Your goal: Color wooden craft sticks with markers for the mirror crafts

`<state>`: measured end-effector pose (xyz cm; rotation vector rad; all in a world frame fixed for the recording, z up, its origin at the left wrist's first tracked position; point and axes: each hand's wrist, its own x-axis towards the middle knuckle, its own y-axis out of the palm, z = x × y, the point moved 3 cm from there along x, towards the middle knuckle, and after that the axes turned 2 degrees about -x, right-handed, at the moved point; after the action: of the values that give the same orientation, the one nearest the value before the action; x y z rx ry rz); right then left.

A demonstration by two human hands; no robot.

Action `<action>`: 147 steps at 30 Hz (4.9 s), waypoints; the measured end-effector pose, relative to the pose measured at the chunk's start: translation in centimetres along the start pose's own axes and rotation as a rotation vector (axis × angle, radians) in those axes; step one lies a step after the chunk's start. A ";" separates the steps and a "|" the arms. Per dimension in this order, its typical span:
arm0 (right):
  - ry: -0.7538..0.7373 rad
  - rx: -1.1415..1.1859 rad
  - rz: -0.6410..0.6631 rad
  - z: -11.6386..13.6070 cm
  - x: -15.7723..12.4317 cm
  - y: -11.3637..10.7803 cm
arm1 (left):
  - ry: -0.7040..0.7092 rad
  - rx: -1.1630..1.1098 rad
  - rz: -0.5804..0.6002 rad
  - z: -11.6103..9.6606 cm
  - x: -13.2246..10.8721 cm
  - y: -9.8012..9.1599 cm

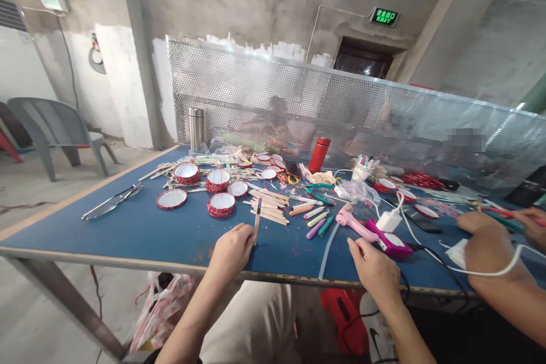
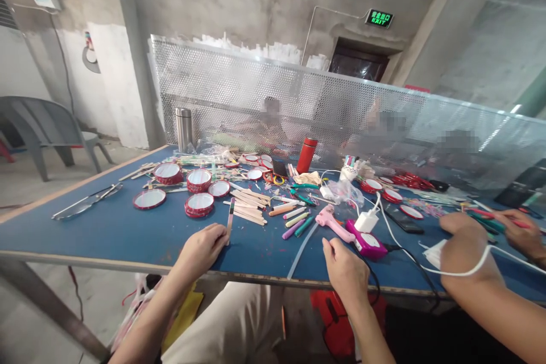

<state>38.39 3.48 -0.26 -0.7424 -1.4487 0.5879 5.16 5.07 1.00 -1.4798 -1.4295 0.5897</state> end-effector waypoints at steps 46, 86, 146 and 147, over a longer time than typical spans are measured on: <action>-0.362 0.581 -0.262 7.6 -5.3 -3.6 | 0.037 0.064 -0.024 0.2 -0.2 0.6; -0.125 0.706 -0.248 6.3 -4.1 -3.5 | 0.023 0.073 0.012 -0.1 -0.1 0.4; -0.269 0.079 -0.318 11.7 3.8 -1.6 | 0.092 -0.758 0.071 1.2 -0.7 -1.2; -0.280 0.095 -0.323 12.4 3.7 -1.2 | 0.092 -0.764 0.067 1.2 -0.6 -1.3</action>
<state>26.14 6.65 2.80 -0.3482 -1.7430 0.5190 3.34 4.69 1.48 -2.1122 -1.6210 -0.0168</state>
